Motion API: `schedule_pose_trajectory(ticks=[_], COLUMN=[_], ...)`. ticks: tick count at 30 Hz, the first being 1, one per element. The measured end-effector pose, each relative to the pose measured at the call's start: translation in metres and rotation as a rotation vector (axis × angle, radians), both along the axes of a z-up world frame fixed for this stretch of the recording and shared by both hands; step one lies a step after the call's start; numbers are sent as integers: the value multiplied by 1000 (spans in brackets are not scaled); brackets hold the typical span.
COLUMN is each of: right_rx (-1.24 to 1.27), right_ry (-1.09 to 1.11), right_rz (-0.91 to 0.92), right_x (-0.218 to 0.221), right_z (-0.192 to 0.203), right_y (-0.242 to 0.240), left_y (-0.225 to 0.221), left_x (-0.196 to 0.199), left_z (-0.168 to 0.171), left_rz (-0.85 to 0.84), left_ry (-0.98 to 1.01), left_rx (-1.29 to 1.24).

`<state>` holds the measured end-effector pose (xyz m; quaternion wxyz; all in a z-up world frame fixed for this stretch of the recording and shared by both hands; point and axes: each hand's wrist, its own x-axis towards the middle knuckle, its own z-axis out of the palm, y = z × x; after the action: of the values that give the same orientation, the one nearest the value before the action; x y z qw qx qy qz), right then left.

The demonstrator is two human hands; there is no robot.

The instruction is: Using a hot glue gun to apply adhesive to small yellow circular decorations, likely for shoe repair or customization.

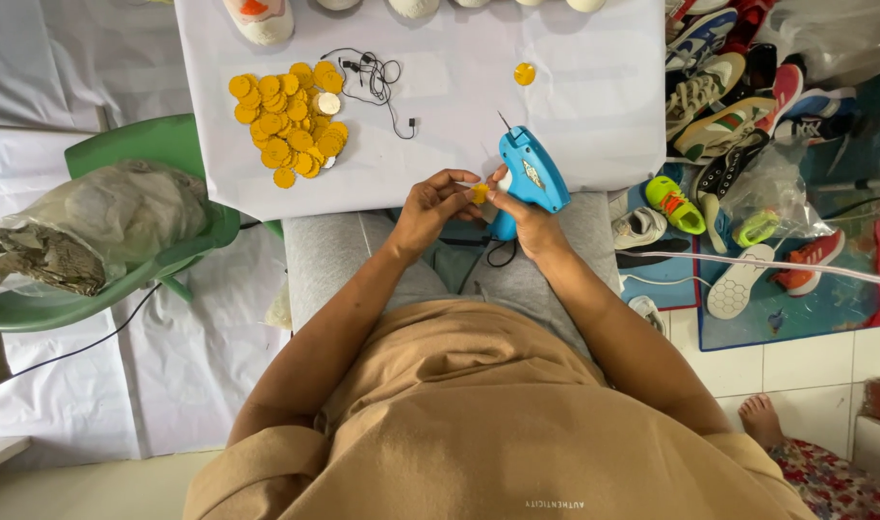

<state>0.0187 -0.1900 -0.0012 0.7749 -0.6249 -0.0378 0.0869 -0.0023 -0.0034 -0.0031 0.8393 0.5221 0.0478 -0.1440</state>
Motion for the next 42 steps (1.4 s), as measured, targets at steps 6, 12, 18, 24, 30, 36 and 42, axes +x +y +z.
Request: schedule_pose_trajectory(ticks=[6, 12, 18, 24, 30, 36, 42], right_rx=[-66, -62, -77, -68, -85, -85, -91], right_ry=[-53, -72, -74, -62, -113, -110, -83], right_rz=[-7, -37, -52, -57, -50, -46, -33], right_x=[0, -2, -1, -1, -3, -3, -5], right_z=[-3, -11, -19, -23, -28, -20, -5], right_y=[0, 1, 3, 4, 5, 6, 8], left_y=[-2, -3, 0, 0, -3, -2, -1], left_x=[-1, 0, 0, 0, 1, 1, 1], left_z=[2, -13, -9, -18, -15, -17, -13], left_rz=[18, 40, 60, 73, 71, 57, 49], left_ry=[-21, -14, -13, -6, -10, -11, -10], left_rx=[113, 173, 194, 180, 171, 157, 176])
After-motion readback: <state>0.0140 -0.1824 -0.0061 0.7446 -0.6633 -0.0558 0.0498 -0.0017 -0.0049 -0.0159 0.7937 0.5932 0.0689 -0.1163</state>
